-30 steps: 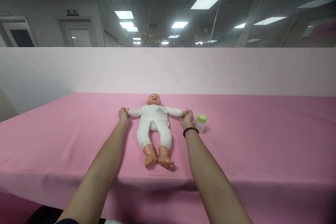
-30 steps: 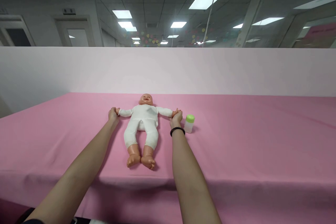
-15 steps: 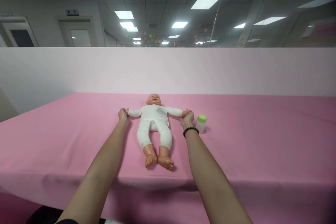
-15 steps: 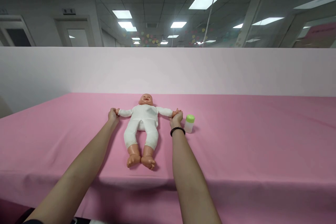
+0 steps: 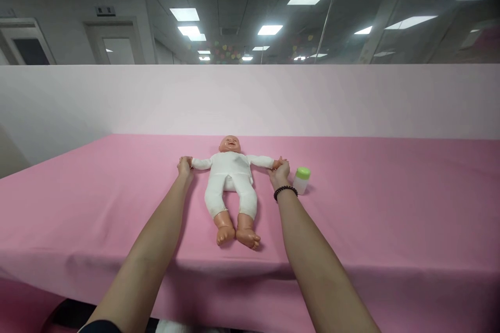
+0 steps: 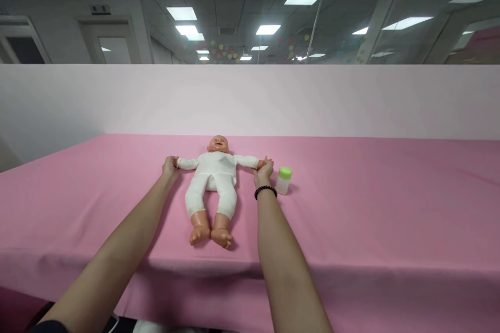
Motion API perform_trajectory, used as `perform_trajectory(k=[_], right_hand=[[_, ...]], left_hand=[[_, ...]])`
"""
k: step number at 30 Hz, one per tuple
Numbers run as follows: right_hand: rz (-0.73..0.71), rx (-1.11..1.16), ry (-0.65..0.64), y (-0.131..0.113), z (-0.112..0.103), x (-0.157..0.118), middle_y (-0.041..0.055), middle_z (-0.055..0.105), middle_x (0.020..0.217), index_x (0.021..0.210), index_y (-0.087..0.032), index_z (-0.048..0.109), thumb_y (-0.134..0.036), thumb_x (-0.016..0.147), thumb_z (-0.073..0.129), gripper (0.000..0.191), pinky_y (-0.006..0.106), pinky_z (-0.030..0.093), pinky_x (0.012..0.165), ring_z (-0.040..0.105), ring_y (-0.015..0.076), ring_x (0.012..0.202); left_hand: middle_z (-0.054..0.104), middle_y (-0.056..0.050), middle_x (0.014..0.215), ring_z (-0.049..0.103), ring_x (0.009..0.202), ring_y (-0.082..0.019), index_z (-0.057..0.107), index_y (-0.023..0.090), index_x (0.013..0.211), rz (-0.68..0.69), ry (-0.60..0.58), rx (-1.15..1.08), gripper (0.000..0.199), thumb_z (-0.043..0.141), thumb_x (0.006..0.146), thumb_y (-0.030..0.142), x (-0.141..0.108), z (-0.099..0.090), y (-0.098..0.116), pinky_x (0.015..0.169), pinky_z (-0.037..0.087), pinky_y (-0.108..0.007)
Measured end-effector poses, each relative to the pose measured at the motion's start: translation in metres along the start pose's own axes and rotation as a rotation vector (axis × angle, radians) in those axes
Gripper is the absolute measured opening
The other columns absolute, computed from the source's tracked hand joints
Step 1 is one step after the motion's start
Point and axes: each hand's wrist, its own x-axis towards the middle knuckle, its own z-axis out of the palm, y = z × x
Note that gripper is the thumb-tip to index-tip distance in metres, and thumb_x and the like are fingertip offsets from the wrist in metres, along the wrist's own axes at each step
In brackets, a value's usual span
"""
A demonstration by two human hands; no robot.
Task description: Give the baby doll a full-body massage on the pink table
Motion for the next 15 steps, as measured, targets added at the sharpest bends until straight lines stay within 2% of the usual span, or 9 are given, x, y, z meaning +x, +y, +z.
perform_trajectory(k=[3, 5, 7, 10, 12, 15], right_hand=[[-0.051, 0.068, -0.031, 0.002, 0.003, -0.005, -0.0046, 0.052, 0.095, 0.106, -0.026, 0.049, -0.021, 0.075, 0.047, 0.032, 0.025, 0.055, 0.077, 0.057, 0.0082, 0.081], [-0.115, 0.055, -0.043, 0.0, 0.007, -0.009, -0.0032, 0.054, 0.094, 0.108, -0.023, 0.051, -0.023, 0.074, 0.051, 0.034, 0.025, 0.054, 0.076, 0.058, 0.009, 0.08], [-0.215, -0.041, -0.049, -0.006, 0.012, -0.01, -0.0004, 0.059, 0.097, 0.109, -0.022, 0.051, -0.029, 0.075, 0.057, 0.035, 0.026, 0.054, 0.074, 0.06, 0.0116, 0.084], [-0.428, -0.344, -0.094, -0.02, 0.028, -0.005, 0.0055, 0.067, 0.104, 0.108, -0.02, 0.052, -0.04, 0.075, 0.066, 0.041, 0.028, 0.053, 0.077, 0.064, 0.017, 0.093], [-0.542, -0.618, -0.162, -0.028, 0.042, 0.004, 0.0078, 0.07, 0.104, 0.103, -0.019, 0.058, -0.045, 0.077, 0.068, 0.038, 0.028, 0.05, 0.08, 0.065, 0.0189, 0.095], [-0.518, -1.053, -0.222, -0.03, 0.06, 0.024, 0.0099, 0.073, 0.101, 0.094, -0.017, 0.067, -0.047, 0.083, 0.064, 0.032, 0.028, 0.047, 0.076, 0.066, 0.0212, 0.091]], left_hand=[[0.043, 0.006, 0.065, 0.048, 0.06, -0.009, 0.033, 0.022, 0.067, 0.046, -0.007, 0.035, 0.028, 0.06, 0.067, 0.017, -0.004, 0.007, 0.002, 0.06, 0.042, -0.02], [0.041, 0.007, 0.065, 0.049, 0.061, -0.008, 0.032, 0.022, 0.067, 0.081, -0.021, 0.074, 0.03, 0.062, 0.068, 0.015, -0.005, 0.012, 0.004, 0.063, 0.044, -0.021], [0.046, 0.006, 0.069, 0.053, 0.065, -0.009, 0.037, 0.022, 0.07, 0.118, -0.03, 0.122, 0.026, 0.063, 0.07, 0.016, -0.002, 0.019, 0.008, 0.068, 0.046, -0.022], [0.061, -0.001, 0.089, 0.061, 0.082, -0.013, 0.051, 0.021, 0.085, 0.189, -0.025, 0.194, 0.02, 0.066, 0.073, 0.019, 0.01, 0.031, 0.017, 0.077, 0.048, -0.024], [0.066, -0.007, 0.106, 0.065, 0.095, -0.018, 0.058, 0.02, 0.099, 0.266, -0.084, 0.5, 0.024, 0.066, 0.078, 0.026, 0.022, 0.041, 0.022, 0.082, 0.048, -0.026], [0.071, -0.013, 0.11, 0.066, 0.105, -0.026, 0.064, 0.018, 0.105, 0.306, -0.245, 1.159, 0.028, 0.053, 0.088, 0.037, 0.041, 0.055, 0.022, 0.083, 0.049, -0.031]])
